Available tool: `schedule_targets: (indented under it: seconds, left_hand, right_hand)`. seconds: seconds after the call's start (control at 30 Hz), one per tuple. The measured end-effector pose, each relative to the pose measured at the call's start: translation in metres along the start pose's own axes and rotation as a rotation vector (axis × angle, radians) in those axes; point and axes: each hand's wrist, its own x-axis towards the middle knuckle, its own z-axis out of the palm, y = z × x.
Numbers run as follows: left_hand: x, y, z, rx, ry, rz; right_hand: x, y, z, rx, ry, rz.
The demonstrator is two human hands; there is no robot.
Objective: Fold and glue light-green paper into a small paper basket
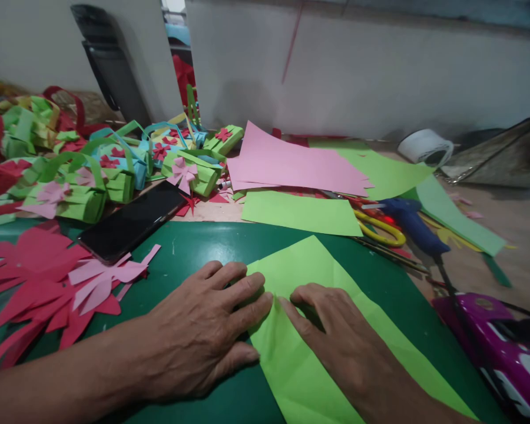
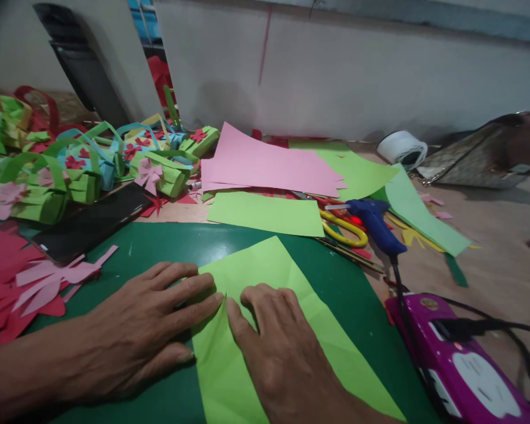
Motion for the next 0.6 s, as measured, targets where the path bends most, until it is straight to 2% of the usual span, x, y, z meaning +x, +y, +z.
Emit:
schedule_targets:
  seconds: [0.27, 0.6]
  left_hand:
    - [0.001, 0.000, -0.001, 0.015, 0.015, 0.003]
    - [-0.004, -0.001, -0.002, 0.027, 0.039, 0.040]
  right_hand:
    - [-0.005, -0.004, 0.006, -0.038, 0.032, -0.017]
    - [-0.002, -0.009, 0.007, -0.095, 0.007, -0.041]
